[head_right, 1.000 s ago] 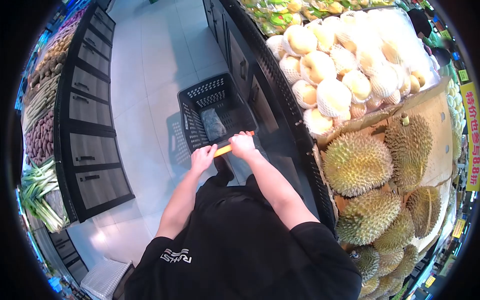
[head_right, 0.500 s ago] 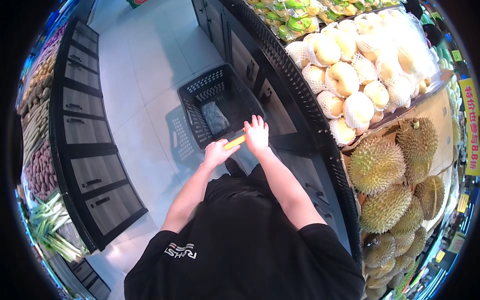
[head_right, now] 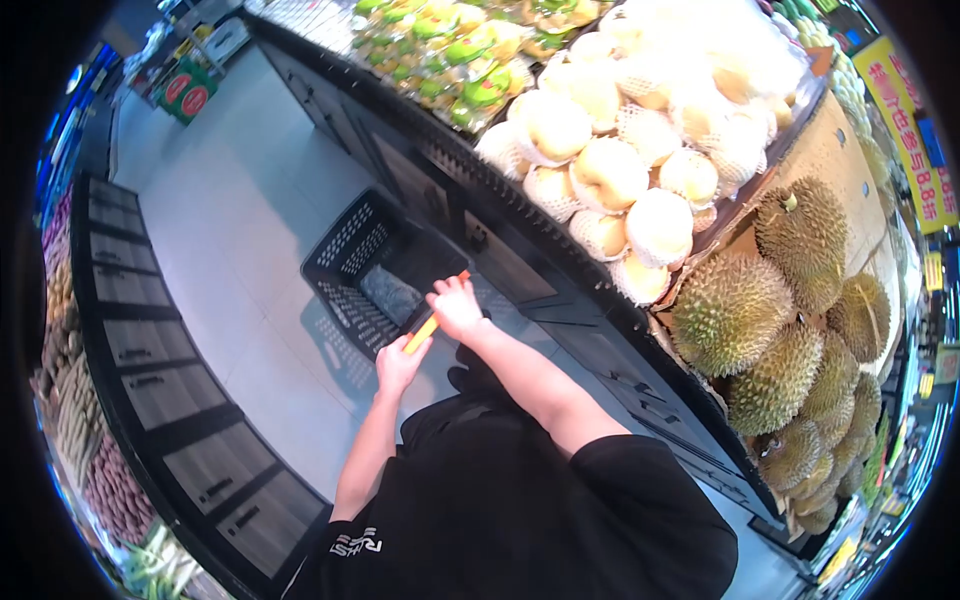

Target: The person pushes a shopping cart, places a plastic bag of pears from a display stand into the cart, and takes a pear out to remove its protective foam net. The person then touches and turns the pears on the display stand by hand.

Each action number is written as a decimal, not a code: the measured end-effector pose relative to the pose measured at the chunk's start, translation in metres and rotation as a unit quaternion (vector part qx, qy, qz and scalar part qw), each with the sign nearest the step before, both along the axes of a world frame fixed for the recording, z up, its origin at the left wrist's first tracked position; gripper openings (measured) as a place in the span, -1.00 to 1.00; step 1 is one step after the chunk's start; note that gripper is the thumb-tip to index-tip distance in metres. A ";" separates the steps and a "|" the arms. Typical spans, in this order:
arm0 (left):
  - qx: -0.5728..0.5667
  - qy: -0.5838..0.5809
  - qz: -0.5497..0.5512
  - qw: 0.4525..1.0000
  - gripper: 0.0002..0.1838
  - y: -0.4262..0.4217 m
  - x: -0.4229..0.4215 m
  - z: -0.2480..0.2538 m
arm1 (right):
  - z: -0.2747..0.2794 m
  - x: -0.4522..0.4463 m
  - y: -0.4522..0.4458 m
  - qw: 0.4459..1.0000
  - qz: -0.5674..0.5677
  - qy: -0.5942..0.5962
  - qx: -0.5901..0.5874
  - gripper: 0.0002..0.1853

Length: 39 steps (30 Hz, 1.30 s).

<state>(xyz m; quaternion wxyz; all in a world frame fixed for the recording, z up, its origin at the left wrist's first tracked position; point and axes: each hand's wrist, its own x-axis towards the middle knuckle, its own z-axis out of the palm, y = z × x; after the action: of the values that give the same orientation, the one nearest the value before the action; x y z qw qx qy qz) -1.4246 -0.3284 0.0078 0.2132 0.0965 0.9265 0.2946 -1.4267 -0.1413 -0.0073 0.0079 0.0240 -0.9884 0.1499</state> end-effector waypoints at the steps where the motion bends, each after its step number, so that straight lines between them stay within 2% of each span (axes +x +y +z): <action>1: -0.005 -0.005 0.013 1.000 -0.38 -0.002 -0.005 0.000 | 0.002 -0.007 -0.002 1.000 0.004 -0.007 -0.015 -0.80; 4: -0.025 0.016 0.015 0.999 -0.40 -0.008 -0.029 0.001 | 0.006 -0.032 -0.003 0.996 0.037 -0.036 -0.075 -0.66; 6: -0.026 0.018 0.008 0.999 -0.40 -0.014 -0.049 -0.005 | 0.007 -0.047 0.000 0.994 0.052 0.006 -0.101 -0.61; 9: -0.024 0.023 0.008 0.999 -0.42 -0.025 -0.071 -0.009 | 0.008 -0.059 0.008 0.983 0.075 0.003 -0.167 -0.47; 10: 0.006 0.024 0.017 1.000 -0.43 -0.035 -0.078 -0.029 | 0.013 -0.060 0.011 0.979 0.077 -0.025 -0.186 -0.36; 12: 0.048 0.031 0.044 0.997 -0.43 -0.037 -0.090 -0.027 | 0.018 -0.063 0.014 0.971 0.072 -0.064 -0.217 -0.26; 16: 0.044 0.012 0.047 0.998 -0.37 -0.052 -0.115 -0.038 | 0.029 -0.068 0.024 0.967 0.071 -0.079 -0.232 -0.35; 18: 0.048 -0.049 0.053 0.996 -0.31 -0.056 -0.129 -0.035 | 0.038 -0.073 0.033 0.940 0.078 -0.141 -0.301 -0.40; 19: 0.030 -0.074 0.017 0.997 -0.28 -0.061 -0.140 -0.033 | 0.038 -0.071 0.034 0.950 0.051 -0.089 -0.295 -0.56; 20: 0.033 -0.072 0.007 0.997 -0.28 -0.060 -0.148 -0.033 | 0.037 -0.075 0.043 0.951 0.042 -0.084 -0.293 -0.56; 22: 0.028 -0.147 -0.015 0.989 -0.30 -0.053 -0.163 -0.015 | 0.039 -0.080 0.055 0.920 0.000 -0.230 -0.317 -0.68; 23: -0.003 -0.184 -0.013 0.983 -0.41 -0.043 -0.169 -0.003 | 0.032 -0.075 0.055 0.935 -0.034 -0.157 -0.317 -0.74; 24: -0.002 -0.185 -0.024 0.982 -0.41 -0.023 -0.172 0.010 | 0.037 -0.076 0.062 0.922 -0.041 -0.201 -0.328 -0.76; 26: -0.079 -0.014 -0.150 0.986 -0.44 0.019 -0.176 0.028 | 0.041 -0.079 0.068 0.895 -0.057 -0.242 -0.370 -0.78; 27: -0.072 -0.015 -0.146 0.987 -0.36 0.045 -0.180 0.030 | 0.039 -0.080 0.070 0.893 -0.069 -0.224 -0.384 -0.77; 28: -0.066 0.030 -0.169 0.983 -0.43 0.065 -0.180 0.033 | 0.043 -0.084 0.074 0.894 -0.078 -0.220 -0.384 -0.77; 30: -0.081 0.063 -0.160 0.982 -0.52 0.094 -0.184 0.028 | 0.061 -0.091 0.076 0.836 -0.133 -0.313 -0.431 -0.74; 31: -0.077 0.050 -0.181 0.979 -0.55 0.094 -0.193 0.016 | 0.055 -0.094 0.078 0.861 -0.124 -0.279 -0.407 -0.67; 34: -0.050 0.038 -0.233 0.970 -0.64 0.088 -0.211 0.005 | 0.052 -0.099 0.080 0.870 -0.213 -0.201 -0.397 -0.59; 35: -0.042 0.033 -0.240 0.969 -0.64 0.086 -0.217 0.004 | 0.053 -0.103 0.083 0.865 -0.228 -0.222 -0.388 -0.54; 38: -0.040 0.025 -0.257 0.965 -0.65 0.087 -0.235 0.011 | 0.047 -0.112 0.078 0.889 -0.246 -0.195 -0.333 -0.55; 39: -0.029 0.026 -0.258 0.965 -0.65 0.086 -0.241 0.011 | 0.045 -0.115 0.077 0.893 -0.236 -0.210 -0.319 -0.66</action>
<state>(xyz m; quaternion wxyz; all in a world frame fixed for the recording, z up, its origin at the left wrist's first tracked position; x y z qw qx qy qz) -1.6659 -0.2425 0.0189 0.2603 0.3339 0.8836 0.2000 -1.5419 -0.0640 0.0375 -0.1572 -0.2462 -0.8425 0.4525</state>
